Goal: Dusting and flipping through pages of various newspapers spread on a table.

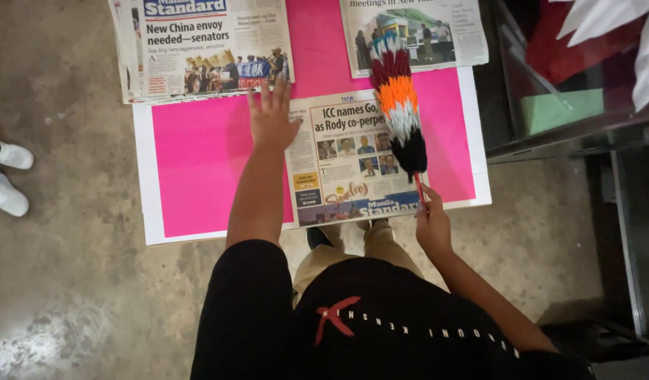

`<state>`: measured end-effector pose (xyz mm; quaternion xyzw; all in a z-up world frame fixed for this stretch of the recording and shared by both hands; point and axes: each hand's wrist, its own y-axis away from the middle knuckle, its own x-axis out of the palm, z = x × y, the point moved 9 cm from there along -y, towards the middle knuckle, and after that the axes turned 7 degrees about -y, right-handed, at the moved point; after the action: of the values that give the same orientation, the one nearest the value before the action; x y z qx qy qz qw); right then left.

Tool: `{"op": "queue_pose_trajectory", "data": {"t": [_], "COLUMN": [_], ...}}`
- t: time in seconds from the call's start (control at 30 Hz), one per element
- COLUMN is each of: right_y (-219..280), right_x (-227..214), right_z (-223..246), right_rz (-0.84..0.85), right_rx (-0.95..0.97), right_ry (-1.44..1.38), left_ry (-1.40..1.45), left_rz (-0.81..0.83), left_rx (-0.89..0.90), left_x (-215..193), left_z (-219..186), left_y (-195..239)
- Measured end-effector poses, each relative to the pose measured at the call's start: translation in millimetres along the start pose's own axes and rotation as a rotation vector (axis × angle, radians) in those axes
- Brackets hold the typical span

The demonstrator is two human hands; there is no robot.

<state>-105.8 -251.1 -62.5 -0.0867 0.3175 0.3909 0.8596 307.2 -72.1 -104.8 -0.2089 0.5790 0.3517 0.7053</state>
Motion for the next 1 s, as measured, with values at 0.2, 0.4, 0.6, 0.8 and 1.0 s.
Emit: {"op": "queue_pose_trajectory", "data": {"t": [0.2, 0.4, 0.6, 0.8, 1.0], "right_y": [14.7, 38.6, 60.6, 74.3, 71.8], "right_x": [-3.8, 13.5, 37.0, 75.2, -15.2], "right_z": [-12.2, -5.7, 32.4, -19.1, -56.8], "right_rz": [0.065, 0.105, 0.121, 0.451, 0.091], "right_rx": [0.043, 0.045, -0.038, -0.212, 0.073], "right_ry": [0.038, 0.056, 0.032, 0.283, 0.458], "left_ry": [-0.008, 0.182, 0.34, 0.365, 0.404], "left_rz": [0.11, -0.059, 0.009, -0.124, -0.211], "left_rx": [-0.007, 0.013, -0.056, 0.007, 0.012], "left_x": [9.8, -10.4, 0.2, 17.5, 21.4], "left_z": [13.9, 11.1, -56.0, -86.6, -84.7], "left_y": [-0.9, 22.4, 181.2, 258.0, 261.4]}}
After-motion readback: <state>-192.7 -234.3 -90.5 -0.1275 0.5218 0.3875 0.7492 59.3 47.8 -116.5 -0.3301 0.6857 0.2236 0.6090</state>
